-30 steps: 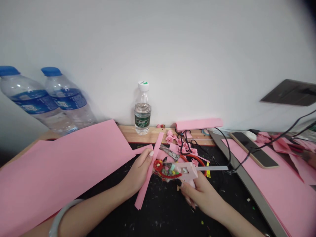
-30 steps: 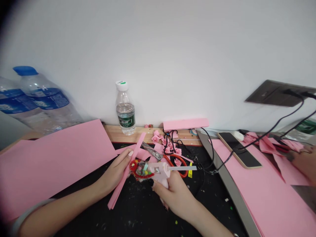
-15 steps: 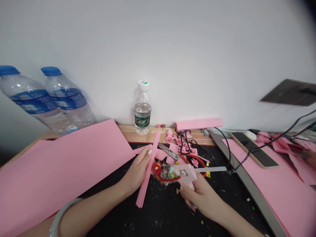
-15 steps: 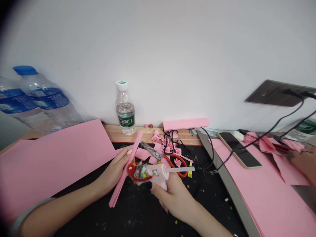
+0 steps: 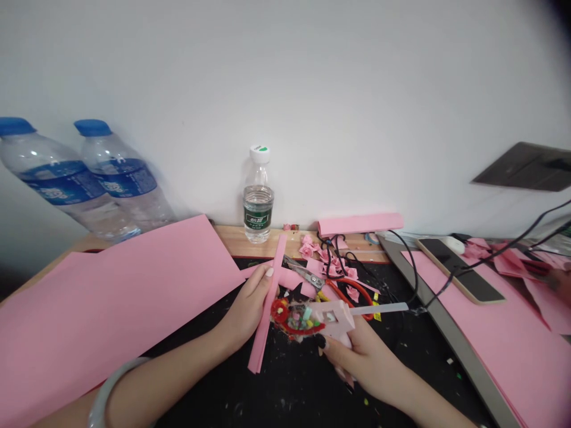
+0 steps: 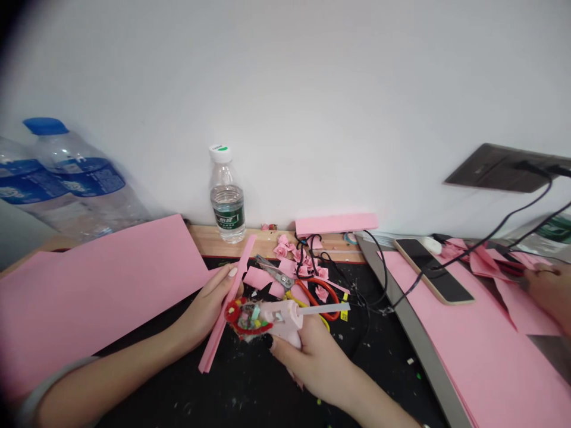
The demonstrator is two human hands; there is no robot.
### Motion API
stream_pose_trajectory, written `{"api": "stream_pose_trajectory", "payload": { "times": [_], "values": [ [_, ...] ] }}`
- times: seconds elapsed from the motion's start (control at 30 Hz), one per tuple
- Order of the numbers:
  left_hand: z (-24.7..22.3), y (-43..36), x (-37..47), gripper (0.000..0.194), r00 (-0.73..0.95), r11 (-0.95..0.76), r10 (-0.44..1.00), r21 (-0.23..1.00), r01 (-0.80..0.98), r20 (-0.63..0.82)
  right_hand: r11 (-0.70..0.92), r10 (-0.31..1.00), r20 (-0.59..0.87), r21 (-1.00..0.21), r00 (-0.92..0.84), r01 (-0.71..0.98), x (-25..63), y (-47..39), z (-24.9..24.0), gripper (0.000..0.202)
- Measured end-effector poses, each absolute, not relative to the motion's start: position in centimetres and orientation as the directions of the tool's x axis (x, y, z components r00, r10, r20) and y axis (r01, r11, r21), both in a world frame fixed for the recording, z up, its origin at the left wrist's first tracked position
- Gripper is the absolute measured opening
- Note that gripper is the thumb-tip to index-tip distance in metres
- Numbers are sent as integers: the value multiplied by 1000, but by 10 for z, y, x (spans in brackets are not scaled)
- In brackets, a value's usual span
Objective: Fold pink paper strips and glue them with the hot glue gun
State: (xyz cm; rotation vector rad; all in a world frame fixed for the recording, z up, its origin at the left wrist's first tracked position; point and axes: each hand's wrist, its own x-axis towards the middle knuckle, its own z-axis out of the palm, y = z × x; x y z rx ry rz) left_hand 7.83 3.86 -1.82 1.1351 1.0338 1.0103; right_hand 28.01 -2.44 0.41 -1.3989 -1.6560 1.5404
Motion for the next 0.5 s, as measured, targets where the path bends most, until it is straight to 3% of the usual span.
{"api": "stream_pose_trajectory", "payload": {
  "times": [0.5],
  "values": [
    [-21,39,78,32,191,162,972,979,-124,-137,-145,892,-267,-933,-364,330,278,-28,7,20]
  ]
}}
